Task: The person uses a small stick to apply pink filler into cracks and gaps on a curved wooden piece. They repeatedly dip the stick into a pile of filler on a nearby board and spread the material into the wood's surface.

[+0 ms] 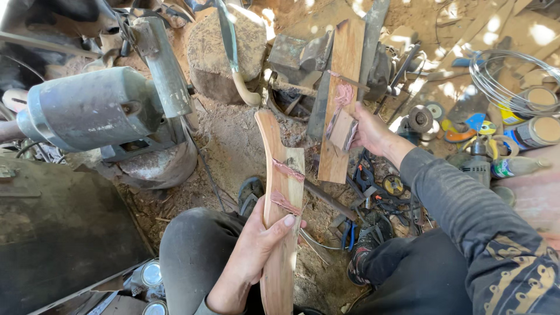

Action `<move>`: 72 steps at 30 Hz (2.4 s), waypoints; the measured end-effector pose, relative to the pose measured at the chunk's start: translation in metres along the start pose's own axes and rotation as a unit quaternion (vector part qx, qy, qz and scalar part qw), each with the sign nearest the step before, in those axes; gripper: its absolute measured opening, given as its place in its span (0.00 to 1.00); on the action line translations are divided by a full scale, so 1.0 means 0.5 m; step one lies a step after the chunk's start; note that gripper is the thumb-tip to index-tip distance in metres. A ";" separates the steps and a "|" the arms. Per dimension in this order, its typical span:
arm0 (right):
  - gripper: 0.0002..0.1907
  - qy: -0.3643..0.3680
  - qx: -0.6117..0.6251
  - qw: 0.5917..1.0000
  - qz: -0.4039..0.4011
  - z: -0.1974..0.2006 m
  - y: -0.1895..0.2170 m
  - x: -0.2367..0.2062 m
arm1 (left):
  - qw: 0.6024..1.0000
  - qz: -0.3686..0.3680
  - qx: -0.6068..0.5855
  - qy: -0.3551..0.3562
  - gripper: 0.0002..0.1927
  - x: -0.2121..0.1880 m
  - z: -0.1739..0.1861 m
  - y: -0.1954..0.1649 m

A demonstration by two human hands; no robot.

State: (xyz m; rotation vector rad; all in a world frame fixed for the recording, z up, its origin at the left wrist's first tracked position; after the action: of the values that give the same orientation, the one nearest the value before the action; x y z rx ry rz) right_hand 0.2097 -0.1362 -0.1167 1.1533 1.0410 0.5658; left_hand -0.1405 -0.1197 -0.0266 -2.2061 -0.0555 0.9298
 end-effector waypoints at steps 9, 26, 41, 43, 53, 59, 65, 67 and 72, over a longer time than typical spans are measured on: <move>0.17 -0.141 -0.569 0.755 0.293 0.082 0.085 0.090 | 0.998 -0.036 0.015 0.054 0.33 0.005 -0.001 -0.032; 0.10 -0.065 -0.539 0.799 0.260 0.158 0.053 0.108 | 1.000 -0.003 -0.015 0.012 0.34 0.037 0.007 -0.030; 0.12 -0.095 -0.513 0.790 0.323 0.129 0.010 0.038 | 0.999 0.013 -0.021 0.039 0.32 0.039 0.013 0.008; 0.13 -0.075 -0.524 0.804 0.269 0.126 0.004 0.043 | 0.999 0.014 -0.024 0.034 0.33 0.039 0.017 0.010; 0.10 -0.058 -0.527 0.786 0.319 0.120 0.003 0.039 | 0.996 -0.042 -0.031 0.075 0.34 0.036 0.017 0.010; 0.12 -0.029 -0.532 0.817 0.223 0.126 -0.020 0.049 | 0.998 -0.046 0.006 0.042 0.32 0.047 0.023 0.018; 0.11 -0.065 -0.547 0.762 0.340 0.111 0.004 0.032 | 0.994 -0.005 -0.091 0.054 0.29 0.219 0.006 0.065; 0.12 -0.064 -0.532 0.793 0.291 0.117 0.000 0.033 | 0.994 -0.028 -0.089 0.057 0.30 0.279 0.003 0.082; 0.12 -0.085 -0.532 0.771 0.340 0.117 0.004 0.025 | 0.993 -0.060 -0.074 0.075 0.35 0.349 -0.005 0.171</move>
State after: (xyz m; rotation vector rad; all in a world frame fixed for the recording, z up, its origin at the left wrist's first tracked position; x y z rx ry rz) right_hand 0.2675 -0.1524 -0.1169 0.4689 -0.0204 1.3714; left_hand -0.0297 -0.1313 -0.1856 -2.3732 -0.1902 0.7122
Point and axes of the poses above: each hand's wrist, its own x-axis towards the middle knuckle, its own z-axis out of the back of the hand, y = z × x, the point moved 4 cm from there along x, towards the middle knuckle, and after that the axes turned 14 degrees about z, right-handed, at the moved point
